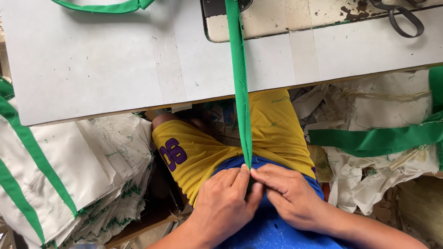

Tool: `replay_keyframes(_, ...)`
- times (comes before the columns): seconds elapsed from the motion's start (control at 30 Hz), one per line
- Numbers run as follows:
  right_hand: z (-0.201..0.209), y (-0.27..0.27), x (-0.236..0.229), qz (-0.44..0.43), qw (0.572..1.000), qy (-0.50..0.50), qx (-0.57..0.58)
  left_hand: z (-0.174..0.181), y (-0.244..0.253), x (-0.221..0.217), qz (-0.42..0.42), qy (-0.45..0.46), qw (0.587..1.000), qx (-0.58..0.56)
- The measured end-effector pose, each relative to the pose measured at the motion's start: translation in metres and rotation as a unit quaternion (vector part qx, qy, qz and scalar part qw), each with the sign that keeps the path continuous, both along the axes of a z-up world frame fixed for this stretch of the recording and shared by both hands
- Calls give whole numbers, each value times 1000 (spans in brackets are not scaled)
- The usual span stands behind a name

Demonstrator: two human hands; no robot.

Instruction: Folding and sewing green fabric straps using an industrial sewing machine.

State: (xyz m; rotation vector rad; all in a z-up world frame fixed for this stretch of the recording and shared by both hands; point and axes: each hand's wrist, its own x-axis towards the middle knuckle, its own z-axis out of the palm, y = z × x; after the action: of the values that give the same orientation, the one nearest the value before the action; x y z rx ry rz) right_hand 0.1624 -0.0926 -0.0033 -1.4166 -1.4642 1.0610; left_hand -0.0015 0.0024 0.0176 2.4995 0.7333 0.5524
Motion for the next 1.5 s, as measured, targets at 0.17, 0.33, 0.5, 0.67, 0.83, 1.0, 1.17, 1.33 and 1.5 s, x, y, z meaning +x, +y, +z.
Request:
replay_keyframes(0.17, 10, 15, 3, -14, 996, -62, 70, 7, -2, -8, -12, 115, 977, 178)
replay_keyframes(0.33, 10, 46, 22, 9, 923, -259, 286, 40, -6, 8, -16, 199, 913, 356)
replay_keyframes(0.5, 1, 54, 27, 9, 844, -338, 417, 37, -14, 19, -79, 249, 883, 390)
replay_keyframes(0.67, -49, 27, 21, -54, 903, -269, 330, 48, 71, 26, -153, 237, 945, 163)
replay_keyframes(0.83, -62, 23, 12, -103, 926, -215, 293, 35, 162, 79, -230, 168, 919, 272)
replay_keyframes(1.0, -62, 24, 15, -82, 932, -199, 292, 11, 183, 109, -401, 194, 836, 321)
replay_keyframes(1.17, -60, 25, 16, -71, 932, -207, 289, -8, 191, 115, -414, 194, 821, 342)
replay_keyframes(1.33, -63, 26, 19, -53, 938, -194, 284, -4, 193, 114, -419, 150, 830, 336)
replay_keyframes(1.5, -69, 25, 25, -4, 929, -221, 296, 8, 200, 112, -468, 109, 799, 362)
